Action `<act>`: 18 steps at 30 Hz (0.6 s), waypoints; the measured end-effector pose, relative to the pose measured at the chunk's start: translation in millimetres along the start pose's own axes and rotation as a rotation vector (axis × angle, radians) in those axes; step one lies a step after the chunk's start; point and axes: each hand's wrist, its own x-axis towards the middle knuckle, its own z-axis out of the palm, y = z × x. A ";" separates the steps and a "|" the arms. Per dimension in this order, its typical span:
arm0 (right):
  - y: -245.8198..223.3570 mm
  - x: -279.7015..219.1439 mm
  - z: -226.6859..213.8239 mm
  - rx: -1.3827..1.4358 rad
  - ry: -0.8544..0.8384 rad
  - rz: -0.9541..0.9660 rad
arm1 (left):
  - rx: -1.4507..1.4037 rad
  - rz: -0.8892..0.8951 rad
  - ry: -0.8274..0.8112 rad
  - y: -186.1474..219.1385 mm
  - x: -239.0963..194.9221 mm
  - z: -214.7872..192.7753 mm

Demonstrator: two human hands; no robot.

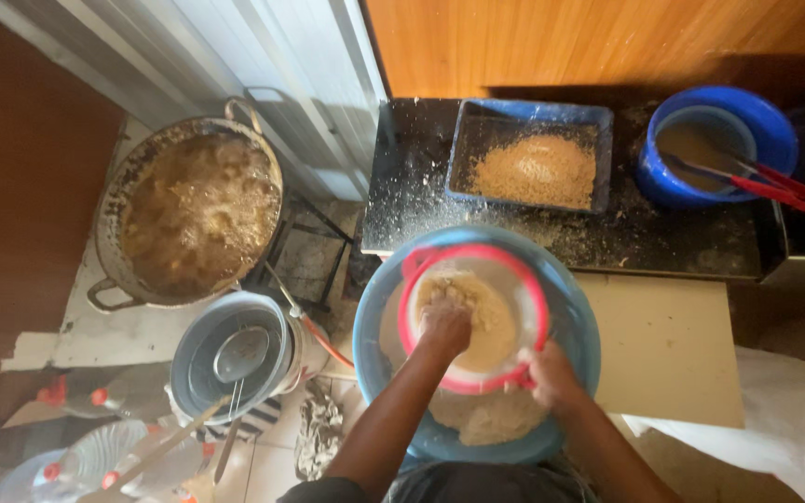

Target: The person repeatedly scoops a grainy substance from a large blue basin into a red sieve and rubs it to separate finer particles. The sifted material falls into the basin below while the coarser residue is transferred to a nearby rectangular tray.

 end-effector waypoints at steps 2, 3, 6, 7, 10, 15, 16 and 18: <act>3.5 -11.6 -3.0 0.107 -0.002 -0.074 | -0.108 0.081 -0.083 8.2 -16.8 -0.7; -0.3 -9.2 -1.6 0.117 0.016 -0.051 | -0.242 0.141 -0.029 8.8 -16.3 -7.6; -7.0 -2.8 2.2 -0.009 0.048 0.036 | -0.205 0.078 0.169 7.9 -15.0 -22.5; -5.8 -4.1 0.9 -0.022 0.046 0.034 | -0.125 0.020 0.237 10.2 -13.6 -21.7; -2.5 -16.7 -4.3 -0.085 -0.055 -0.173 | 0.021 0.110 -0.124 13.6 -13.7 -3.8; -23.7 -18.3 4.9 -0.019 0.021 0.027 | -0.195 0.172 0.264 -3.1 6.1 25.8; -24.4 -18.7 6.2 0.014 0.028 0.016 | -0.133 0.092 0.313 -4.3 8.8 30.5; -23.7 -23.7 2.5 0.075 0.017 -0.008 | -0.200 0.229 0.035 0.8 6.4 37.8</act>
